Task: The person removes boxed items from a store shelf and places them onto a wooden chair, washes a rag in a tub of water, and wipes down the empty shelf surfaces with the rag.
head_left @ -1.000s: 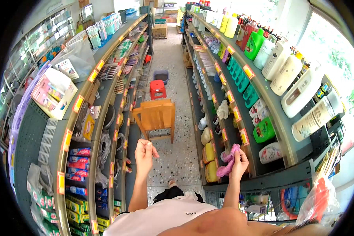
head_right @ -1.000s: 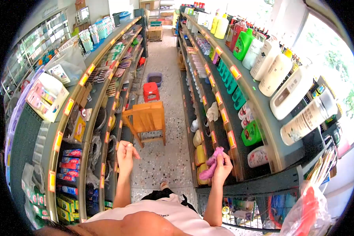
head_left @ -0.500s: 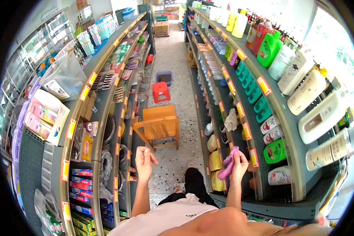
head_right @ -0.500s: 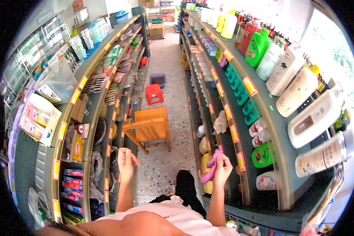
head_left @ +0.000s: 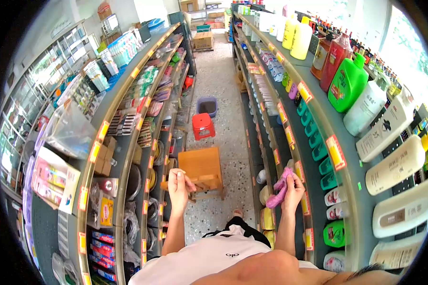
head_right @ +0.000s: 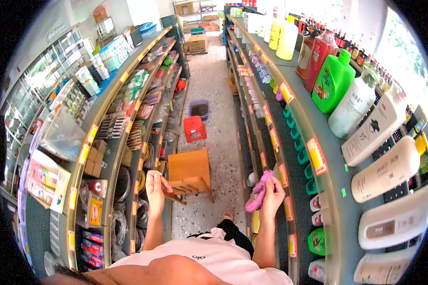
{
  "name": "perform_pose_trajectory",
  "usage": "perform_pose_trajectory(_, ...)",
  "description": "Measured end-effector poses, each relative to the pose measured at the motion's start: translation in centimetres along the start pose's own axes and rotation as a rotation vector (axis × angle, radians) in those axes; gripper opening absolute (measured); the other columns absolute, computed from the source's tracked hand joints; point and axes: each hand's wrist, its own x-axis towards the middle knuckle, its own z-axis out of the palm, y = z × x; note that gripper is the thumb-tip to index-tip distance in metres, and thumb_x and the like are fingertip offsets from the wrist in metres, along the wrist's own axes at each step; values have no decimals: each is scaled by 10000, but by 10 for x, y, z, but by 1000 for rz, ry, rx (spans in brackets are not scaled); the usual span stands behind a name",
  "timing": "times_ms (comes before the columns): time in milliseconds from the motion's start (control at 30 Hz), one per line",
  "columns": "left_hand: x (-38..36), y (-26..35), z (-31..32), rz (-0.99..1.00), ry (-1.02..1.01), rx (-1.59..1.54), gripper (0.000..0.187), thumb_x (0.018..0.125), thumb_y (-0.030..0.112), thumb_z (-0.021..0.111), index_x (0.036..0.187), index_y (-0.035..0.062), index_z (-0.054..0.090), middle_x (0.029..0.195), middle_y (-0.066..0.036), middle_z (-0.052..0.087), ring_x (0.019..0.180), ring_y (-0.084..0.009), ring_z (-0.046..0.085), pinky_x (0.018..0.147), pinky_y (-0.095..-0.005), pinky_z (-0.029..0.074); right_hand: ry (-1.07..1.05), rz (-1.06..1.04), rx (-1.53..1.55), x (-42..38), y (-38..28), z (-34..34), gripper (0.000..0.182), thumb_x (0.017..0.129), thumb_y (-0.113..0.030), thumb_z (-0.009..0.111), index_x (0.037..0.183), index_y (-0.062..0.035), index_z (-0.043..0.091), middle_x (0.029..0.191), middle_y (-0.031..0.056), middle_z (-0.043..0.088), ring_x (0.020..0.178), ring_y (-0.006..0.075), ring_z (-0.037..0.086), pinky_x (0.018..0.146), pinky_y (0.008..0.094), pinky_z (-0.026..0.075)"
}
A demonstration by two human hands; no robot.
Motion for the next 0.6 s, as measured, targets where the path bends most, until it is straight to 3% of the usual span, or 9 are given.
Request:
perform_pose_trajectory(33, 13, -5, 9, 76, -45, -29, 191, 1036, 244, 378, 980, 75, 446, 596, -35, 509, 477, -107, 502, 466, -222, 425, 0, 12, 71, 12, -1, 5, 152, 912, -132, 636, 1000, -15, 678, 803, -27, 620, 665, 42, 520, 587, 203, 413)
perform_pose_trajectory(300, 90, -32, 83, 61, -141, -76, 192, 1035, 245, 381, 982, 73, 448, 621, -38, 514, 507, -111, 515, 479, -234, 425, 41, -22, 75, 93, 2, 18, 131, 910, -105, 620, 990, -20, 679, 844, -3, 625, 713, 77, 550, 647, 219, 450)
perform_pose_trajectory(567, 148, -52, 138, 43, -240, -139, 184, 1035, 237, 376, 986, 75, 447, 627, -38, 514, 507, -114, 517, 476, -236, 431, 65, -80, -42, 144, 21, 28, 149, 911, -120, 615, 982, -6, 680, 773, 6, 639, 608, 77, 551, 542, 227, 437)
perform_pose_trajectory(600, 155, -56, 143, 49, -247, -143, 183, 1035, 238, 377, 988, 76, 448, 627, -38, 517, 505, -114, 517, 474, -236, 432, 52, -58, -52, 146, 17, 32, 151, 902, -117, 627, 989, -6, 683, 807, 4, 644, 655, 75, 559, 587, 219, 444)
